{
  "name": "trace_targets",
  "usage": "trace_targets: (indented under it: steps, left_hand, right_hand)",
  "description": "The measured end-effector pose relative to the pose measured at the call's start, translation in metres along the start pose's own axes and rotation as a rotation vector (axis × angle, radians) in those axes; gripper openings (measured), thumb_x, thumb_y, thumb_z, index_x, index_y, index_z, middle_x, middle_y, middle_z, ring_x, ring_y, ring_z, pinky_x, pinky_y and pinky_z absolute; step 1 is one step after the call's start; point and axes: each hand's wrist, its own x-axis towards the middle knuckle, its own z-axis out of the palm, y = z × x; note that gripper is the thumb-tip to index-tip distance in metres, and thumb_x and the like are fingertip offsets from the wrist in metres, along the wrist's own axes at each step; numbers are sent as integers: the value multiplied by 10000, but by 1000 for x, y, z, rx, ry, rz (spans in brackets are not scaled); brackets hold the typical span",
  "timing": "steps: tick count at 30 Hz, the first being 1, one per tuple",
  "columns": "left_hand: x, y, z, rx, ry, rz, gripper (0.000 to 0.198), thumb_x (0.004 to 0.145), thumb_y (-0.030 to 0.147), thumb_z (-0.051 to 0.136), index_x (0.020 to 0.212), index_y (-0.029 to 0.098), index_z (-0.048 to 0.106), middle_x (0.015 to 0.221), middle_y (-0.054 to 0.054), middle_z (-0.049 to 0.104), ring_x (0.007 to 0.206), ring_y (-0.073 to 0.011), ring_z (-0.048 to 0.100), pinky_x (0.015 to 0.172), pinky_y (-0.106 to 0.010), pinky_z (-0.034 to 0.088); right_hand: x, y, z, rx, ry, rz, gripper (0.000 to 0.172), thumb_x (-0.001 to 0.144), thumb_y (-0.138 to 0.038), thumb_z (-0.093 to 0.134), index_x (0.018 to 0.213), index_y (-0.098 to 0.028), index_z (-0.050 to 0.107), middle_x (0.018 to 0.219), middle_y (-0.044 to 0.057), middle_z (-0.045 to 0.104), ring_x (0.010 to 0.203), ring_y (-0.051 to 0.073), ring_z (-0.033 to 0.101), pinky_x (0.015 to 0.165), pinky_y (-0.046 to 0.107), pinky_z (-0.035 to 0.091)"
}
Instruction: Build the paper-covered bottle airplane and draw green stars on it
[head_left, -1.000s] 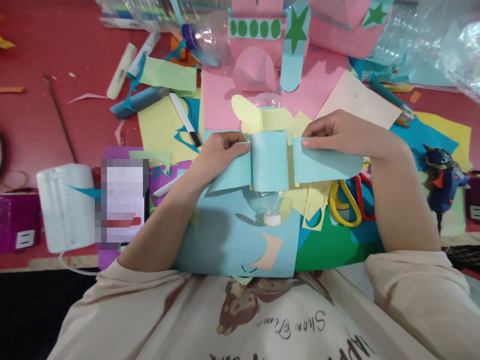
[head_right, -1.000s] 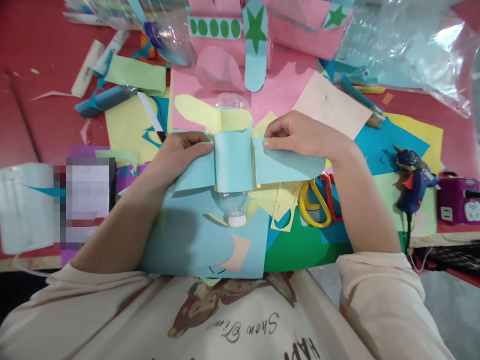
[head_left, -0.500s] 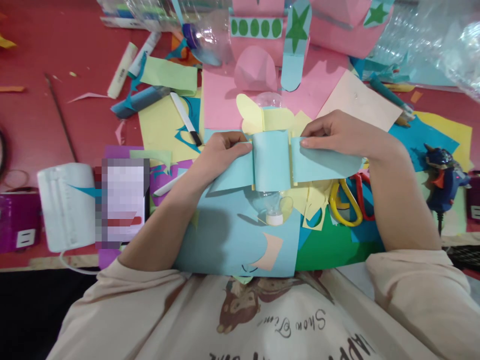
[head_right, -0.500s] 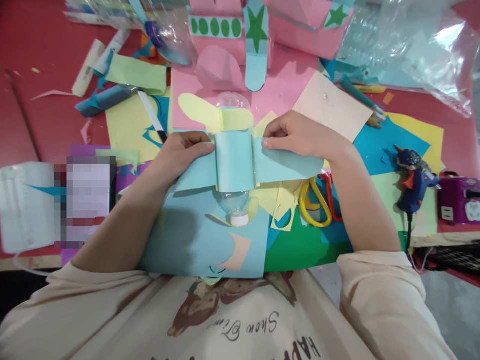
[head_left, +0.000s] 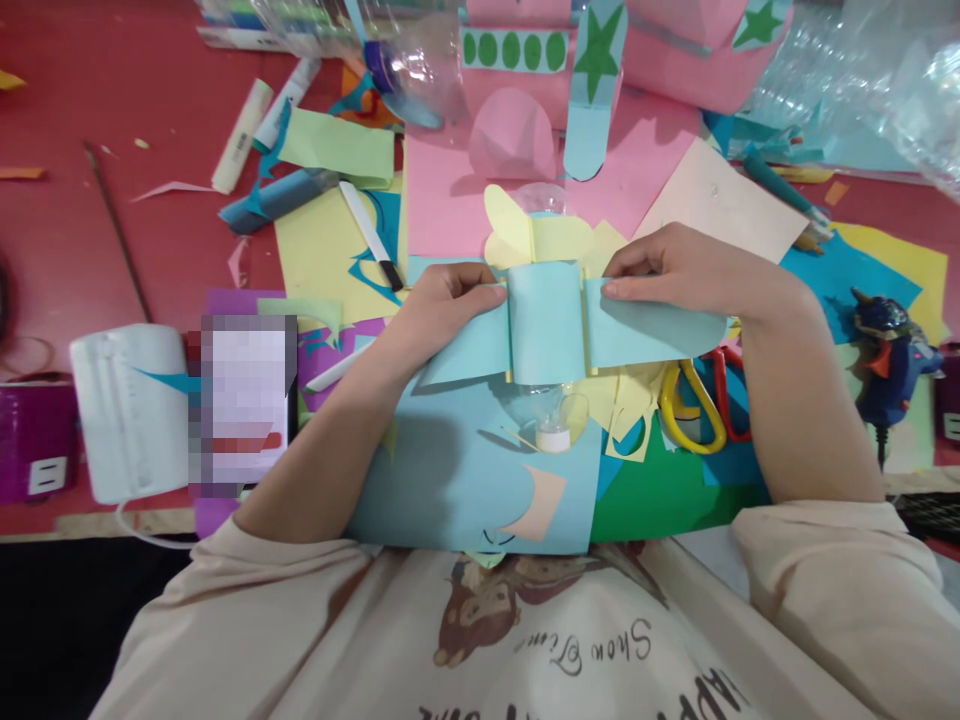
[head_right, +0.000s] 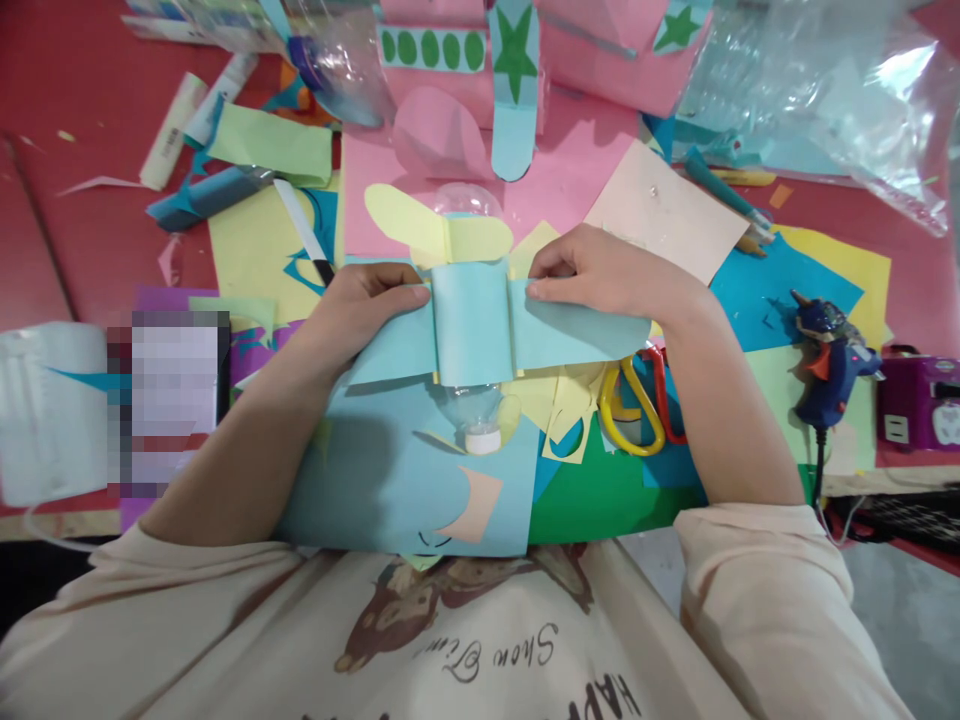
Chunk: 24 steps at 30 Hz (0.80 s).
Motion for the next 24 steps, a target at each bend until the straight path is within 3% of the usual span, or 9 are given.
trace_targets:
  steps: [24]
  left_hand:
    - [-1,2,1,14,-4,-12,209,658,367,598,647,169,530,569,44,450,507,-62,366,461,-181,290]
  right_hand:
    - [1,0,0,-24,-15,32,321,857,-448,509,899,-187,692,915,57,675,782,200,553,702,343,390]
